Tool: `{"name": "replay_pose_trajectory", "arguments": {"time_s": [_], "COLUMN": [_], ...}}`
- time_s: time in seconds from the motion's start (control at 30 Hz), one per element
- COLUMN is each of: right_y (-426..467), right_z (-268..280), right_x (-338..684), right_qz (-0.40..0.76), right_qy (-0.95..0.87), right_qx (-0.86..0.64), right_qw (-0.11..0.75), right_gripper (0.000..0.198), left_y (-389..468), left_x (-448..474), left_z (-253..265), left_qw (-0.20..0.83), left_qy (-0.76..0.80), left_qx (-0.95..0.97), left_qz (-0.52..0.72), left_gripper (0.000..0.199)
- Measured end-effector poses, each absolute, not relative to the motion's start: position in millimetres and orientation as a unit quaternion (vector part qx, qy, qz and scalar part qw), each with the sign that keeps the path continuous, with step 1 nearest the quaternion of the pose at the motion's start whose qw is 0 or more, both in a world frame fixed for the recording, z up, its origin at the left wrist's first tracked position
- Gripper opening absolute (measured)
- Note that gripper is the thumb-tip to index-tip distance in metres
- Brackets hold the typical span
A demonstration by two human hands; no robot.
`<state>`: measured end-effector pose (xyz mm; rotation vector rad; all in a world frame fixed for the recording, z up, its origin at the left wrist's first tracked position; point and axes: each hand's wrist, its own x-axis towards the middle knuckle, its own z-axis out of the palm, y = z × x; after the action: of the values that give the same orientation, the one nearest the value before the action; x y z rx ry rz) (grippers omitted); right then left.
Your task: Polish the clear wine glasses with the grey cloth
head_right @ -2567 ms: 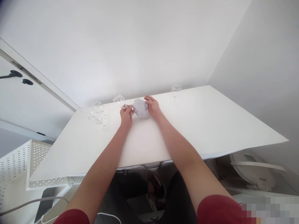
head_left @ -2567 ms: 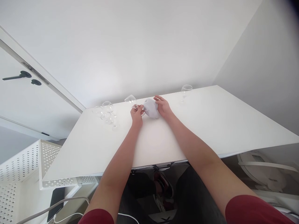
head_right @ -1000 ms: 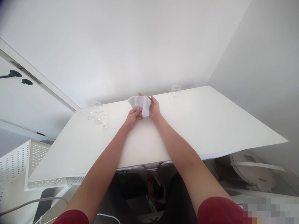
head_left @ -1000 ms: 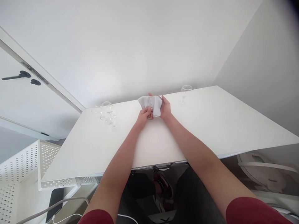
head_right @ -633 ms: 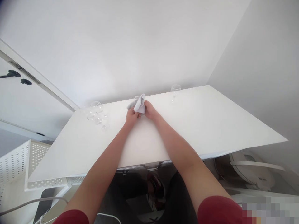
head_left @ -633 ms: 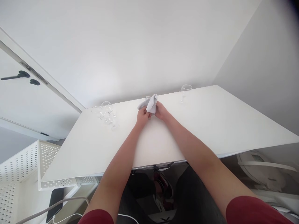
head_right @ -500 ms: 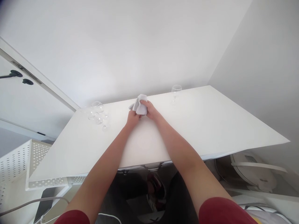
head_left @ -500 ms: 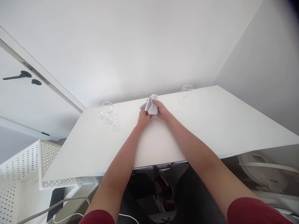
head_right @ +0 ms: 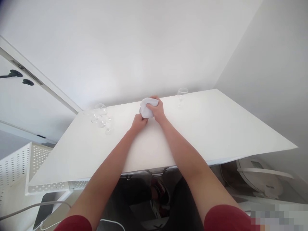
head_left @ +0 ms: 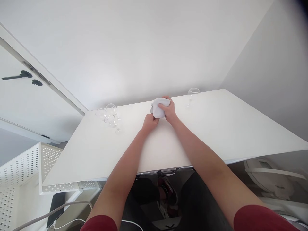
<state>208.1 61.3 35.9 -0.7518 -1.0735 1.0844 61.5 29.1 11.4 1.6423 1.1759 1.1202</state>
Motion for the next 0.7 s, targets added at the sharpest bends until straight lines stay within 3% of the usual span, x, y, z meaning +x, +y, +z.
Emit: {"name": "replay_pose_trajectory", "arguments": {"time_s": [0.13,0.3,0.5,0.7], "right_y": [64,67,59,55], "right_z": [32,27,34,35], "right_x": [213,225,216,211], "right_qz": [0.494,0.630,0.644,0.671], "right_qy": [-0.467,-0.405,-0.437,-0.478], "right_qx": [-0.321,-0.196,-0.207,-0.212], "right_qw": [0.659,0.633,0.593,0.526], "right_gripper": [0.042,0.053,0.063,0.067], "left_y": [30,22,19,24], "left_x": [61,66,66,66], "left_z": [11,16,18,13], "left_qw": [0.341,0.449,0.527,0.545], "left_qy": [0.475,0.400,0.361,0.364], "left_qx": [0.683,0.691,0.641,0.579], "left_qz": [0.437,0.400,0.424,0.485], "left_gripper": [0.039,0.032,0.039,0.017]}}
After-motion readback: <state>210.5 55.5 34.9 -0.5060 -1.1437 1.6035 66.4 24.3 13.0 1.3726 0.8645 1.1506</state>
